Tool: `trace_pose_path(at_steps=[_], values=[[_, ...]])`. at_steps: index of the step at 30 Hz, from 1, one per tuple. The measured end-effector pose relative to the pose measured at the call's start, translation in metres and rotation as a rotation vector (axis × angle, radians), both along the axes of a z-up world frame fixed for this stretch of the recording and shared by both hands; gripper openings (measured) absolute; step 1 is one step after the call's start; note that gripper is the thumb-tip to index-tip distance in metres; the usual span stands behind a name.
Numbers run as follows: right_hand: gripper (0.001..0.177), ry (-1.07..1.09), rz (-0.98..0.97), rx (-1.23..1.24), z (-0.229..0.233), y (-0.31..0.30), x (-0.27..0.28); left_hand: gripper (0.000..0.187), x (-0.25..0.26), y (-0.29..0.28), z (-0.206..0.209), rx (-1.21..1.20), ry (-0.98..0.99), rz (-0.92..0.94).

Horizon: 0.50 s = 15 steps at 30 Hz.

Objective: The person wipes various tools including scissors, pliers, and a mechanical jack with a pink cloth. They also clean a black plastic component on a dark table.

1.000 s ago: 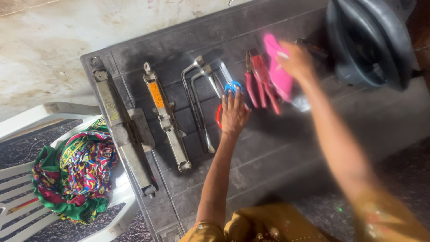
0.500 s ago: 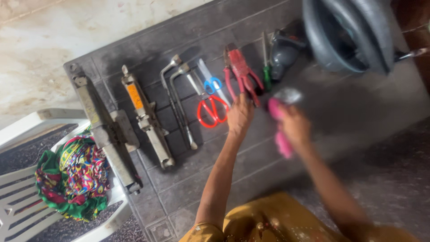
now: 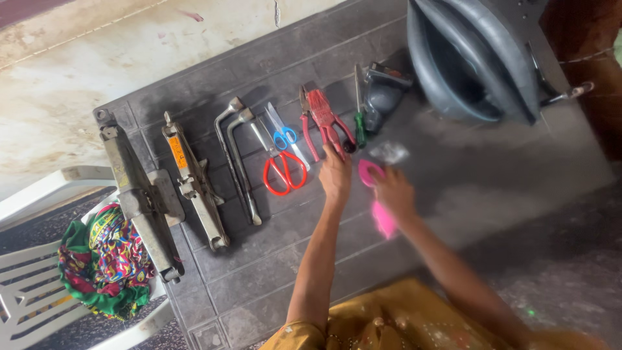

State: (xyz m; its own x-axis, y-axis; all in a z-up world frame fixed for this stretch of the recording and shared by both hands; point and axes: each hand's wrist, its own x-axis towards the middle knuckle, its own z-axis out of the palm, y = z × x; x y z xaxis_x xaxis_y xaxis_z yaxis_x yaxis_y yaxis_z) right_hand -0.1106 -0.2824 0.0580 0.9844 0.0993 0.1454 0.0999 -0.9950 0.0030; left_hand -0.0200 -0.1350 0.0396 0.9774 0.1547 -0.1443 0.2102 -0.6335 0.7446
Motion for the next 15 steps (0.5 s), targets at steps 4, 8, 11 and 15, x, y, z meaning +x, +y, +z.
trace_pose_path(at_steps=[4, 8, 11, 15], values=[[0.049, -0.036, 0.055, 0.071, -0.013, -0.014, -0.001, 0.044, -0.004, -0.002, 0.011, -0.190, -0.161, -0.019], [0.040, 0.268, -0.110, 0.597, -0.003, -0.032, 0.019, 0.042, -0.019, 0.005, 0.026, -0.421, -0.214, 0.059], [0.056, 0.158, -0.075, 0.617, 0.019, -0.033, 0.052, 0.051, -0.033, 0.017, 0.022, -0.505, -0.214, 0.166], [0.055, 0.172, -0.049, 0.658, 0.030, -0.026, 0.103, 0.051, -0.049, 0.034, 0.003, -0.413, -0.283, 0.198]])
